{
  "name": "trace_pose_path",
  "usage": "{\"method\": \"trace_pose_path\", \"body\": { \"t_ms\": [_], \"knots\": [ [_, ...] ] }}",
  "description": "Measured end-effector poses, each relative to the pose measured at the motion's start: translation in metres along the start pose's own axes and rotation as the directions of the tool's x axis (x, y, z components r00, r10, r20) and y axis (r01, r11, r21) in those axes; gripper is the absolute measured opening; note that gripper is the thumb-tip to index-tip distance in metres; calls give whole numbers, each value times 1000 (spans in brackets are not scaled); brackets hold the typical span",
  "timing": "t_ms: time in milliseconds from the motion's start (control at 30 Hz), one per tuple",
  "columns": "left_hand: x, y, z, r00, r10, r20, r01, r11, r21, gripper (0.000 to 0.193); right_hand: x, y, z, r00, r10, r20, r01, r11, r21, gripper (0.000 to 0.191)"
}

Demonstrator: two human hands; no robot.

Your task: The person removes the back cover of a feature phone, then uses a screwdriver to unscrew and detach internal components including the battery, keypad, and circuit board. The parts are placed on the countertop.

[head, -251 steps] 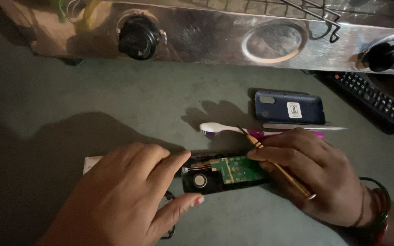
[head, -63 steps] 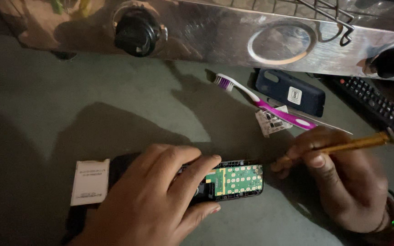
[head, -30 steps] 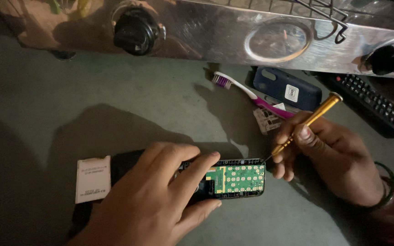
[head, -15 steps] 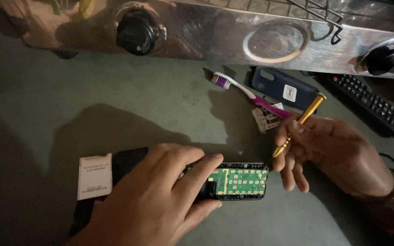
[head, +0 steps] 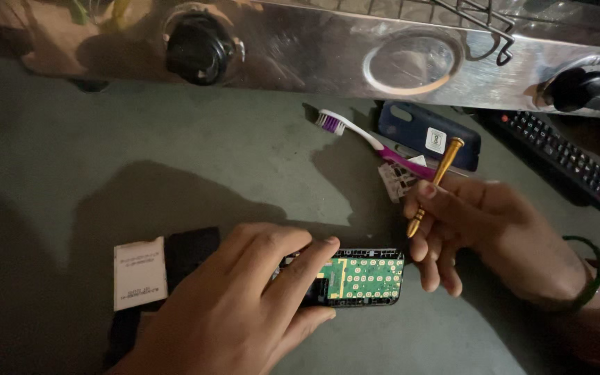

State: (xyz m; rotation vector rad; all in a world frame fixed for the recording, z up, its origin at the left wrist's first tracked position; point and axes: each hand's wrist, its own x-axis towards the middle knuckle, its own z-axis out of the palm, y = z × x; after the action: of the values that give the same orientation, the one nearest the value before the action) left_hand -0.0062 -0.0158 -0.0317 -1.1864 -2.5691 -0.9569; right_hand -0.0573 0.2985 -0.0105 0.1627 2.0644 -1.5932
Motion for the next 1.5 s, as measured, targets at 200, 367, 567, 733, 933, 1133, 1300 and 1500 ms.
{"method": "trace_pose_path", "body": {
  "t_ms": [200, 367, 567, 733, 933, 1133, 1300, 1500],
  "knots": [
    [-1, -3, -2, 995, -99, 1, 99, 995, -9, 65, -2, 0, 7, 994, 18, -107, -13, 999, 45, 46],
    [-3, -7, -3, 995, -98, -28, 100, 992, 74, 65, -9, 3, 15, 983, -93, -161, 108, 990, 87, 47],
    [-4, -9, -2, 991, -129, -29, 132, 987, 91, 67, -14, 8, 22, 948, -204, -243, 240, 962, 130, 43],
    [-3, -12, -2, 989, -145, -11, 145, 987, 76, 69, -13, 9, 23, 936, -225, -270, 270, 952, 141, 39],
    [-4, -10, -2, 990, -139, -30, 142, 985, 99, 67, -6, 4, 13, 950, -208, -234, 280, 898, 338, 39],
    [-3, -12, -3, 988, -152, -13, 153, 982, 108, 68, -11, 12, 15, 932, -300, -202, 352, 881, 316, 37],
    [-4, -12, -4, 989, -131, -63, 140, 975, 171, 67, -19, 17, 19, 870, -489, -61, 492, 854, 168, 24],
    [-5, -15, -4, 984, -175, -26, 177, 971, 158, 68, -20, 12, 16, 807, -586, 71, 590, 799, -111, 14]
  ]
}}
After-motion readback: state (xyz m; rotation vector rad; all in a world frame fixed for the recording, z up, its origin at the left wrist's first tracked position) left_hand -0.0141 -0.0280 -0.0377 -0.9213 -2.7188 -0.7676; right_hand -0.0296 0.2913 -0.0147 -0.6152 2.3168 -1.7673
